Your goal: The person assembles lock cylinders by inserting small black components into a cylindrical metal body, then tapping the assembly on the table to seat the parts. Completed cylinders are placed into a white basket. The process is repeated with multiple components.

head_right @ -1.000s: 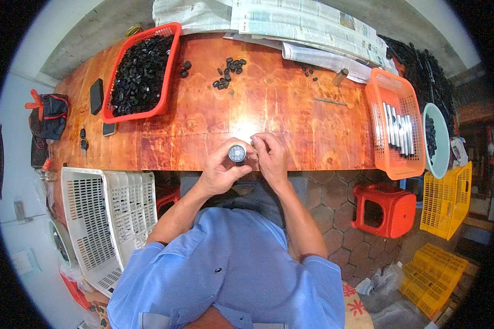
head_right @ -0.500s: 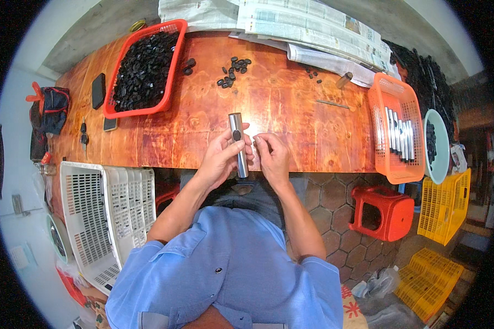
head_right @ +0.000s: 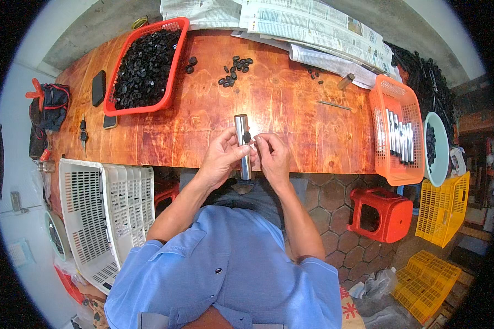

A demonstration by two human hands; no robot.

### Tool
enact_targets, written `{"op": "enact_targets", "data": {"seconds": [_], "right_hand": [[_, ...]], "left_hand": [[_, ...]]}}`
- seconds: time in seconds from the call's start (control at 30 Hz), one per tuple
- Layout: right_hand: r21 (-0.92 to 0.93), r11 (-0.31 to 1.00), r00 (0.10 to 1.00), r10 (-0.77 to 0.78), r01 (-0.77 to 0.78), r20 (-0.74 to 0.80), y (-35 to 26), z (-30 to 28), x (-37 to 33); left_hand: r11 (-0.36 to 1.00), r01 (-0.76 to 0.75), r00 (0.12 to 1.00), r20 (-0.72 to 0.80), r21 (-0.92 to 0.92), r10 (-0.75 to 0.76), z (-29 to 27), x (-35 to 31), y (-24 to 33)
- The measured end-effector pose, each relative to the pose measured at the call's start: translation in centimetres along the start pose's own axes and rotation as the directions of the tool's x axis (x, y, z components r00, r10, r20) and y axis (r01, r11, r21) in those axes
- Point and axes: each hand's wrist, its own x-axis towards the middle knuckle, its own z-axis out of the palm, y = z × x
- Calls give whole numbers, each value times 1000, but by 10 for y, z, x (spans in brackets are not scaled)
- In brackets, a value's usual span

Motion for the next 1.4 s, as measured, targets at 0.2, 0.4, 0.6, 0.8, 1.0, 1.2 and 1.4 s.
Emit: {"op": "enact_targets", "data": {"seconds": [0.2,0.4,0.6,0.8,1.0,1.2,1.4], "right_hand": [[-25,999,999,-33,32,-30,-1,0,0],[360,921,988,150,-152,32,-30,-7,-8],[469,861,980,178,-198,88,-38,-2,-6],[552,799,970,213,-240,113,-37,-2,-6],[437,887,988,150,-146,26,-30,2,-7],[328,942,989,105,-66,-102,-49,8,-14],[-198,971,982,-158,135,-103,-42,-15,5]], "left_hand": [[997,-25,999,-43,68,28,1,0,0],[973,-44,992,-101,229,69,1,0,-3],[803,-245,951,-28,543,309,-2,2,-14],[574,-335,887,45,747,459,-2,-1,-14],[485,-342,868,73,805,492,4,-2,-6],[708,-324,913,10,627,409,-4,4,-15],[999,-12,999,-32,31,13,-4,1,8]]}}
